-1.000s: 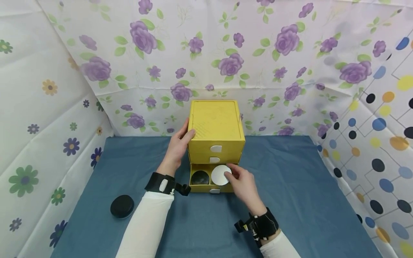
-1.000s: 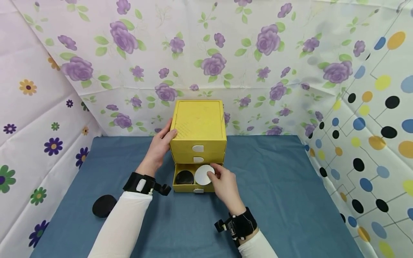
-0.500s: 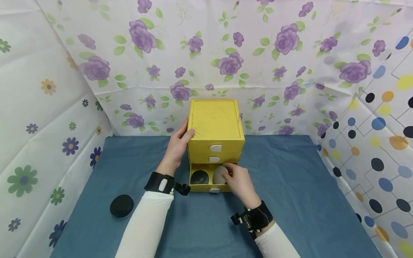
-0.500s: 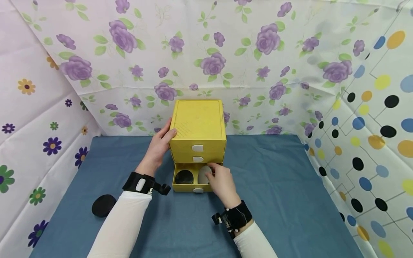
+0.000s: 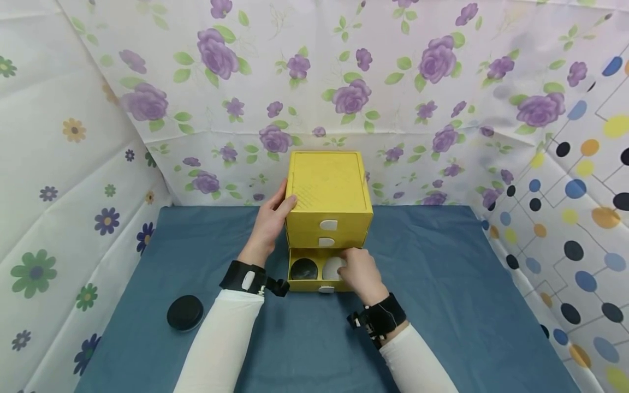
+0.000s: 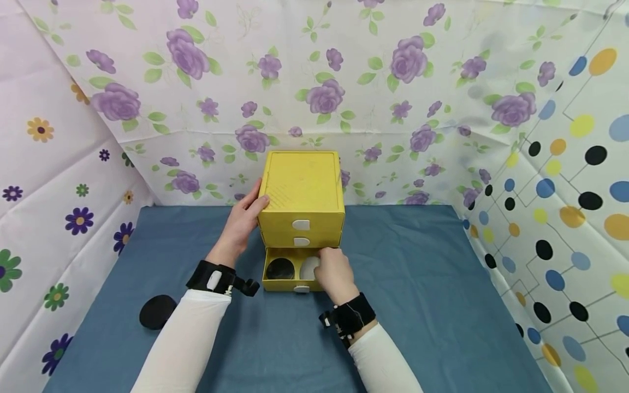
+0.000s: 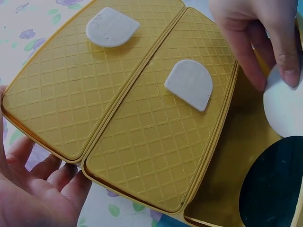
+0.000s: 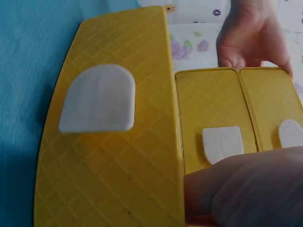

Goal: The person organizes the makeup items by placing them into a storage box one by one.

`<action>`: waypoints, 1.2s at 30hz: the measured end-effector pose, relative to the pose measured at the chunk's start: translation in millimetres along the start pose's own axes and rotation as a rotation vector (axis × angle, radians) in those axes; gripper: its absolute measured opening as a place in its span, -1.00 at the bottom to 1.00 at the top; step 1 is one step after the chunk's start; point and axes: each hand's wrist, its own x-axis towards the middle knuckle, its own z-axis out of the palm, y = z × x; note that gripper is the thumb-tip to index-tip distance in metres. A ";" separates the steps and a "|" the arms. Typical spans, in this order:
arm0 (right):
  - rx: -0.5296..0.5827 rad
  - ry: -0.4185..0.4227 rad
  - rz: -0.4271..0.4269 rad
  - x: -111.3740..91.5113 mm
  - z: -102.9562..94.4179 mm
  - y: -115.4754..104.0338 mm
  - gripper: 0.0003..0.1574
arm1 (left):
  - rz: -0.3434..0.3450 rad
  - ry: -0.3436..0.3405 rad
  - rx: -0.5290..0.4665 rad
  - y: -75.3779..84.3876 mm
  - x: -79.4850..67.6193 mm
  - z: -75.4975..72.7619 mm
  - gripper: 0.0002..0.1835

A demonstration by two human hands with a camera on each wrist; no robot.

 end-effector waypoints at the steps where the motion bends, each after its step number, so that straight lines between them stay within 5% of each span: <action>1: -0.014 -0.008 0.013 0.8 -0.3 -0.3 -0.77 | -0.002 0.001 0.002 0.2 0.2 0.0 -0.31; 5: -0.089 -0.039 0.054 3.7 0.2 -1.3 -0.85 | -0.004 -0.008 -0.003 0.6 0.6 0.0 -0.31; 14: -0.172 -0.094 0.057 8.0 -0.1 -3.2 -0.70 | -0.005 -0.042 -0.038 2.5 1.0 -1.3 -0.32; 36: -0.099 -0.151 0.074 -5.3 -7.6 -7.3 -0.51 | 0.010 -0.027 -0.026 2.0 0.4 -0.4 -0.31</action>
